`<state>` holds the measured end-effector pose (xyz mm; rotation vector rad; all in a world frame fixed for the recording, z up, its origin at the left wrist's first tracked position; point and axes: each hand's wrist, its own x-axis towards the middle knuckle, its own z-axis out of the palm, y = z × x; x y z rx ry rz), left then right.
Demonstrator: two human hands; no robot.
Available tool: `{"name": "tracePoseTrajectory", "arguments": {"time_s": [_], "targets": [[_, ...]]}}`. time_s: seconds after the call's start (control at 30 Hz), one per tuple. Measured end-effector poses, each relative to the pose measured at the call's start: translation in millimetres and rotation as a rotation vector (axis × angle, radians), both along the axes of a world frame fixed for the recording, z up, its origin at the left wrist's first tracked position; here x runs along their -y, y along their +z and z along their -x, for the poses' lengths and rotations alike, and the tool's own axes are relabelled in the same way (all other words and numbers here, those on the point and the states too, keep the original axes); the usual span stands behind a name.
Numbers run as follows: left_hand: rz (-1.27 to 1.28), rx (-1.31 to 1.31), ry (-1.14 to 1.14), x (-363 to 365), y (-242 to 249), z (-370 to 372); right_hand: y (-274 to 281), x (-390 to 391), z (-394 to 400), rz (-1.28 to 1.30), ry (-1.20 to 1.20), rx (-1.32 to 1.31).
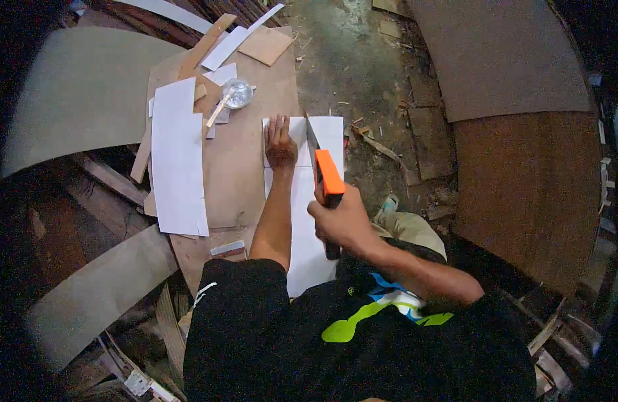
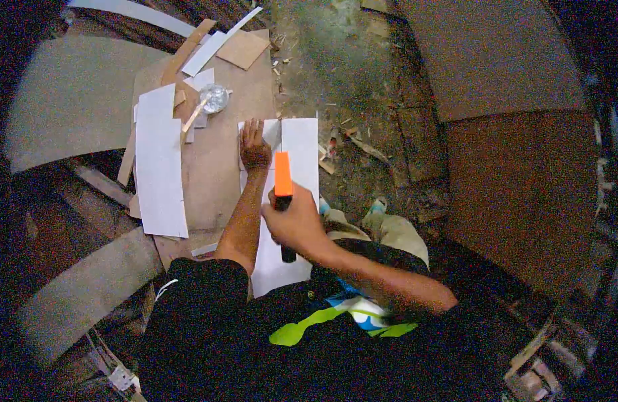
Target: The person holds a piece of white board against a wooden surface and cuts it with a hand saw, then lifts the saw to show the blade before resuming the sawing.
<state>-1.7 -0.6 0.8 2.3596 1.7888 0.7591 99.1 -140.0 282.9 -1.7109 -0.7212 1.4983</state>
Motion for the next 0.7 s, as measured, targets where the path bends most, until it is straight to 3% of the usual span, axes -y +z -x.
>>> {"name": "tracePoseTrajectory", "arguments": {"time_s": [0.13,0.23,0.33,0.43,0.47,0.53,0.6,0.63,0.7], "targets": [[0.011,0.003,-0.002,0.2,-2.4,1.5,50.7,20.0,-6.3,0.13,-0.012,-0.069],[0.011,0.032,-0.007,1.2,-5.7,1.3,50.3,42.3,-7.3,0.029,0.015,-0.013],[0.03,0.046,-0.002,0.6,-6.2,2.7,23.7,44.9,-2.3,0.004,0.01,-0.031],[0.011,0.012,-0.01,-1.3,-10.0,3.4,-18.4,26.5,17.6,-0.023,0.157,0.085],[-0.006,-0.003,-0.009,-0.3,-11.5,3.7,-29.1,26.5,37.5,-0.38,0.102,0.135],[0.004,-0.01,-0.004,-0.7,-18.1,3.0,-21.3,15.7,52.0,-0.232,0.054,0.035],[0.0,-0.007,-0.009,-6.4,-14.7,4.5,-20.5,21.3,35.8,-0.289,0.108,0.224],[0.003,0.006,-0.007,-3.5,-8.5,3.9,-5.6,16.1,21.5,-0.012,0.077,0.083],[0.015,0.013,0.009,1.2,-4.4,1.2,1.3,21.4,-2.9,0.06,-0.011,-0.012]]}}
